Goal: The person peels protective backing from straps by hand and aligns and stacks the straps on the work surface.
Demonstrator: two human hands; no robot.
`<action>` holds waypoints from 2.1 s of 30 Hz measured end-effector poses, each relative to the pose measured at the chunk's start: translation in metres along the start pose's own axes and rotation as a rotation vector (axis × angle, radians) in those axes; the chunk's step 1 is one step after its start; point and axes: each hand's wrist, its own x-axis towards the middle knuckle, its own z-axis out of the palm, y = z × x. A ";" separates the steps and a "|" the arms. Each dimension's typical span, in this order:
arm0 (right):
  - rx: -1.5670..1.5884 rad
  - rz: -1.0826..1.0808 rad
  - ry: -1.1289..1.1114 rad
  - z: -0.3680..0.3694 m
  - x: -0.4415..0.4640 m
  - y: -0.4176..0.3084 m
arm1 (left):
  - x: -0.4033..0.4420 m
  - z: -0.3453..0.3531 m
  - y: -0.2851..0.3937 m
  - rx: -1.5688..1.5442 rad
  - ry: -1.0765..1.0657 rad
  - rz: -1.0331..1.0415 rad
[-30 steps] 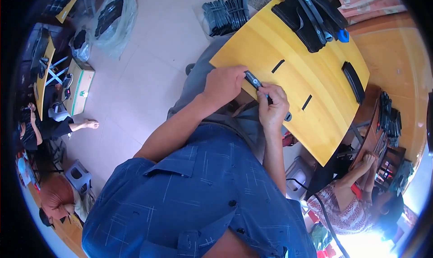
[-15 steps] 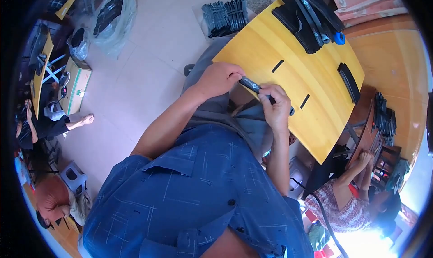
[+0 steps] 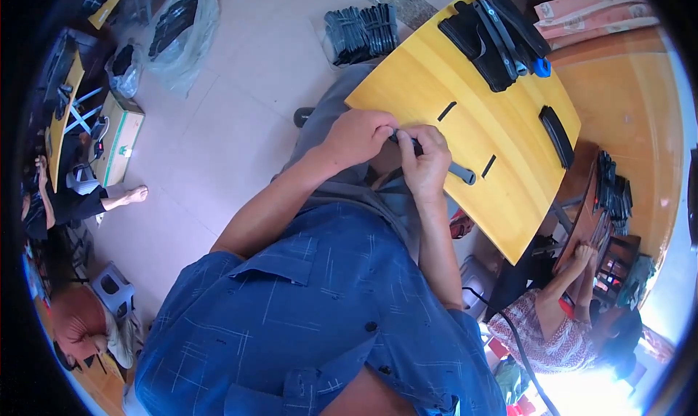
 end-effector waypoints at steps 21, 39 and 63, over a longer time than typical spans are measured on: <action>0.050 0.035 0.126 0.008 0.002 0.009 | -0.001 0.010 0.007 -0.180 0.120 0.033; 0.206 0.034 0.458 -0.067 -0.005 -0.043 | 0.005 0.002 0.093 -0.581 -0.245 0.210; 0.547 0.379 1.362 -0.281 0.000 0.226 | -0.068 -0.052 0.049 -0.452 -0.152 0.173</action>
